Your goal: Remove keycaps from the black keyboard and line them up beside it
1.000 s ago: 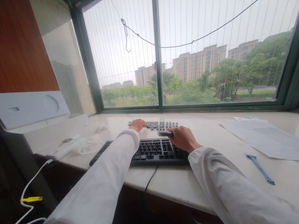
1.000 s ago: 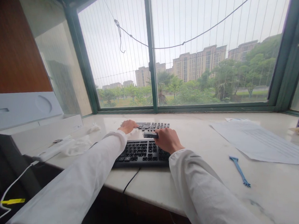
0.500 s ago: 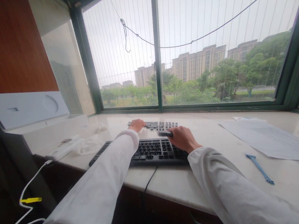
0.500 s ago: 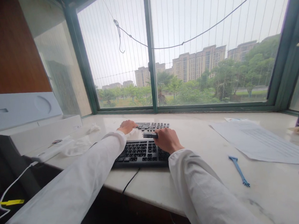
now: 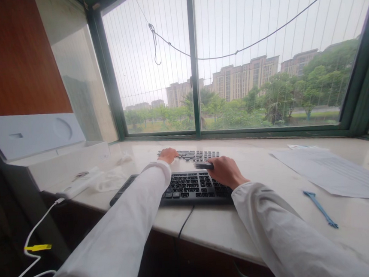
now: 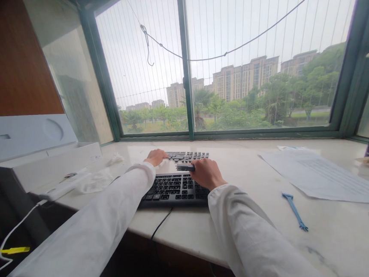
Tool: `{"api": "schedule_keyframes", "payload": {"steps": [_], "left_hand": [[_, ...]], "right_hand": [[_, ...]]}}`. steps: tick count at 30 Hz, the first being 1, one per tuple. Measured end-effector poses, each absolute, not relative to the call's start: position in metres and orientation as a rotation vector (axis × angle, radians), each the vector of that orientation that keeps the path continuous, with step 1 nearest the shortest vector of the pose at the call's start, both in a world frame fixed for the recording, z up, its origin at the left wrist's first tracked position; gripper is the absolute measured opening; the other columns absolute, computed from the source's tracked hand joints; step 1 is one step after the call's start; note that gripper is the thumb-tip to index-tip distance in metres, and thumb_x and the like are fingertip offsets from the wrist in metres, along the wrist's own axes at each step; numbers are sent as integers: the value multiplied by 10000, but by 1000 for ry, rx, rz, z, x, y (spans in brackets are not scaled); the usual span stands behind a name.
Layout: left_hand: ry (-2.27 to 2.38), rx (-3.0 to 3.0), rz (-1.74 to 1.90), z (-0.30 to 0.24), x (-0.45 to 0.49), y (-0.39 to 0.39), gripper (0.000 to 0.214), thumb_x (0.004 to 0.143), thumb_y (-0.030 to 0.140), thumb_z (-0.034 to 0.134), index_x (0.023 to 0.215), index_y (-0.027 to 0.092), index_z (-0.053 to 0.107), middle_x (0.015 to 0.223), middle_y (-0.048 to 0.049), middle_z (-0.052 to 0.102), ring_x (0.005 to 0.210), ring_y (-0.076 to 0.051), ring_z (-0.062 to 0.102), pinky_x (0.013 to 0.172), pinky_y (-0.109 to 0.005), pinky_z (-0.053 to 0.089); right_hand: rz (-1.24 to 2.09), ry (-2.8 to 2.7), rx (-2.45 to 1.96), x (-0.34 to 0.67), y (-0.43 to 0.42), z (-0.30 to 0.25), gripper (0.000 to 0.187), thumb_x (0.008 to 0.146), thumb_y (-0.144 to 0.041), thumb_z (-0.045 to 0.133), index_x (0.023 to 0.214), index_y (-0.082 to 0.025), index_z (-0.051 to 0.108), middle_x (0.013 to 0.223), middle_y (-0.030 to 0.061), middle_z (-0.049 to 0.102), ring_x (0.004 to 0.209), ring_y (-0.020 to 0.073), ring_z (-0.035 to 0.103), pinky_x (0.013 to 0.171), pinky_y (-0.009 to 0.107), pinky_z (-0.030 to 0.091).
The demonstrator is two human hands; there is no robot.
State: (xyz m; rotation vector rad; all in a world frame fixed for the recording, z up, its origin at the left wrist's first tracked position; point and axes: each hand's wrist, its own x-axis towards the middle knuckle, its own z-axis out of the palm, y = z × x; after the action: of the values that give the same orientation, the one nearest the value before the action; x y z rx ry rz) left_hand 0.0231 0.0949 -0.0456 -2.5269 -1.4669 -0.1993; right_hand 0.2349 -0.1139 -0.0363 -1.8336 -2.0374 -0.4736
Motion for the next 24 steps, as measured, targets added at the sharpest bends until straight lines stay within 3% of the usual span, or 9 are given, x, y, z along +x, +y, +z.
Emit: {"api": "schedule_keyframes", "payload": {"steps": [11, 24], "left_hand": [[-1506, -2507, -205, -42, 36, 96, 226, 844, 305, 579, 842, 149, 743, 881, -123, 730, 818, -199, 664, 793, -281, 483], [-1554, -2469, -175, -36, 48, 92, 211, 827, 304, 596, 899, 180, 751, 943, -123, 724, 899, -217, 660, 846, -305, 480]], "right_hand": [[-462, -2032, -1842, 235, -115, -35, 245, 872, -290, 464, 818, -210, 689, 784, 59, 696, 727, 186, 638, 636, 260, 367], [-470, -2035, -1846, 235, -115, -34, 273, 886, -298, 435, 840, -211, 689, 793, 73, 695, 735, 198, 639, 669, 273, 385]]}}
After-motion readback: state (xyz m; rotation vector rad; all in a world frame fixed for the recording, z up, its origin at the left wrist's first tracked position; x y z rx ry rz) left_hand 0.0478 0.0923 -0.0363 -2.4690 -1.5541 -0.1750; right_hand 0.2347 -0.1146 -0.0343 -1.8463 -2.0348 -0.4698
